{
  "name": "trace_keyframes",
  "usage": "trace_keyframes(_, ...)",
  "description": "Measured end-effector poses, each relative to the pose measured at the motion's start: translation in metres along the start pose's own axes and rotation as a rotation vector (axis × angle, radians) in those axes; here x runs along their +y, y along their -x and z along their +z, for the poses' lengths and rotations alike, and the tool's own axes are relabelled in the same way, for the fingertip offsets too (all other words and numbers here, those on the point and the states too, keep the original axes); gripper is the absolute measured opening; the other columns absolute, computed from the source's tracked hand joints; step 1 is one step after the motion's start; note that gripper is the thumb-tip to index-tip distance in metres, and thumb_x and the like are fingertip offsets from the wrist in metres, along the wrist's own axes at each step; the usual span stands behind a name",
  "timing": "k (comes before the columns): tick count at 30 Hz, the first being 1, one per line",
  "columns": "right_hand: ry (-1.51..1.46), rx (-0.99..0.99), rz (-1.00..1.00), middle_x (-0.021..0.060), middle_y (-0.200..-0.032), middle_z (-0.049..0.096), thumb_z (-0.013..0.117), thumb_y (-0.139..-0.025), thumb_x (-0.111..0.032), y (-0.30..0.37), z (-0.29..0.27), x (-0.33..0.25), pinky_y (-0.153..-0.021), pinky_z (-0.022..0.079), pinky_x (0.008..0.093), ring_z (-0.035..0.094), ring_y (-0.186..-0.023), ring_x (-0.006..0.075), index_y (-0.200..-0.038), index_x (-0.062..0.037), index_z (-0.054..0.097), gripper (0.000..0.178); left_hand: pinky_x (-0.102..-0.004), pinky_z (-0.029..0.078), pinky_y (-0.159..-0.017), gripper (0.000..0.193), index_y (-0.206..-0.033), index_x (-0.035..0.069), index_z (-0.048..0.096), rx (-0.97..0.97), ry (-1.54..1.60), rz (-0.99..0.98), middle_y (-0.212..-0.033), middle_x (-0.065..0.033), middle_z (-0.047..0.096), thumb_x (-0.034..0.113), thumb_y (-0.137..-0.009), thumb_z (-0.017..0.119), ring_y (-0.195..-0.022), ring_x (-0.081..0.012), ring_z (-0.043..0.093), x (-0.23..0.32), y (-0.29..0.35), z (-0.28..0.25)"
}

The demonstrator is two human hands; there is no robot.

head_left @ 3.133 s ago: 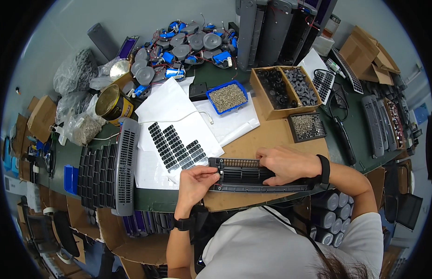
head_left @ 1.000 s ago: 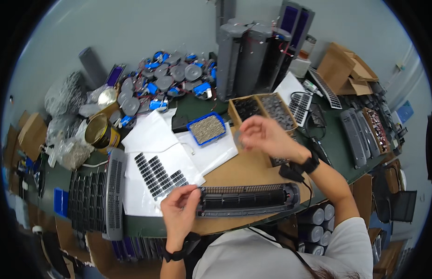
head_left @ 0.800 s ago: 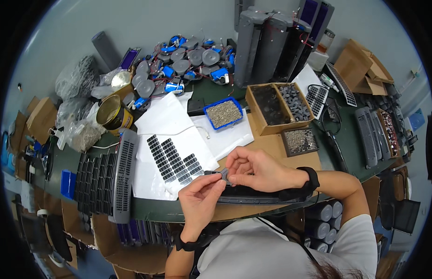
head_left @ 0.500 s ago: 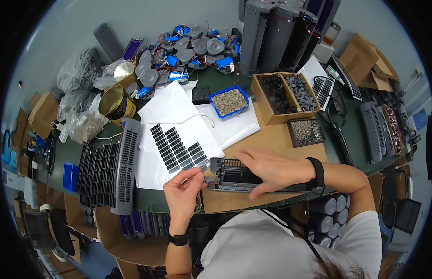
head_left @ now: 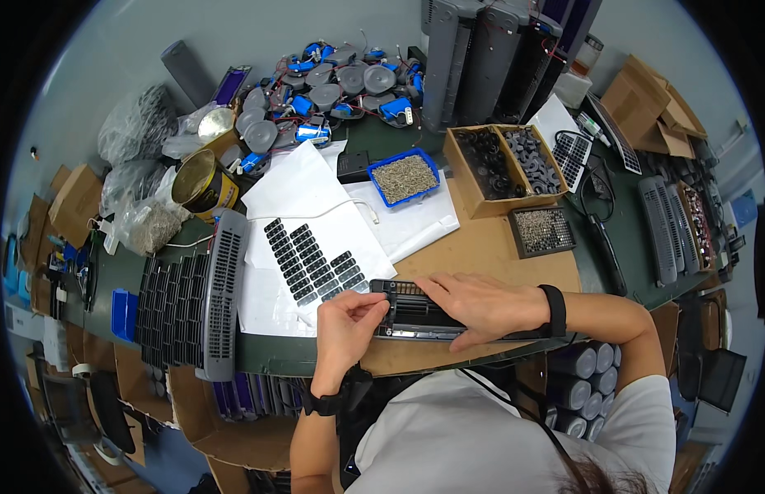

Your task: The person assembles a portable electronic device by inserting a battery into a chassis, connecting wires, and attaching a purple front grille. They use a handheld scanner to check components and test the device by pressing a button, causing a light to illuminate.

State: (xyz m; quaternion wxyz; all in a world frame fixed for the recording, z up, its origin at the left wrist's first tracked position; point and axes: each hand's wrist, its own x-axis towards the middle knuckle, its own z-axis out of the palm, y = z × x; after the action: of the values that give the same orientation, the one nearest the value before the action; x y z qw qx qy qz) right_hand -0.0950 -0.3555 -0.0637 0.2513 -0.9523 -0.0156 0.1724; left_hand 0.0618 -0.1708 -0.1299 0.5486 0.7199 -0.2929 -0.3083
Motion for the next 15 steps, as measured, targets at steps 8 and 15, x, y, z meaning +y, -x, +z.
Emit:
trace_keyframes(8,-0.016,0.005,-0.005,0.0294,-0.129,0.048,0.087,-0.065,-0.022,0.0000,0.0002,0.0022,-0.097,0.045,0.0447,0.053,-0.116,0.0433,-0.140,0.0111,0.028,0.101,-0.0223,0.052,-0.060,0.012,-0.095,-0.004,0.073,0.007,0.085,-0.105,-0.079,-0.0065,0.067,0.006,-0.088,0.071,-0.066,-0.0103,0.063,0.0022,-0.0060,0.0001)
trace_keyframes(15,-0.018,0.005,-0.021,0.0295,-0.128,0.048,0.087,-0.065,-0.023,-0.0005,0.0013,0.0039,-0.096,0.046,0.0450,0.054,-0.113,0.0436,-0.140,0.0117,0.028,0.102,-0.0213,0.053,-0.060,0.011,-0.094,-0.006,0.072,-0.071,0.144,-0.033,-0.083,-0.0063,0.064,0.003,-0.087,0.071,-0.067,-0.0088,0.062,-0.0054,-0.0069,0.0012)
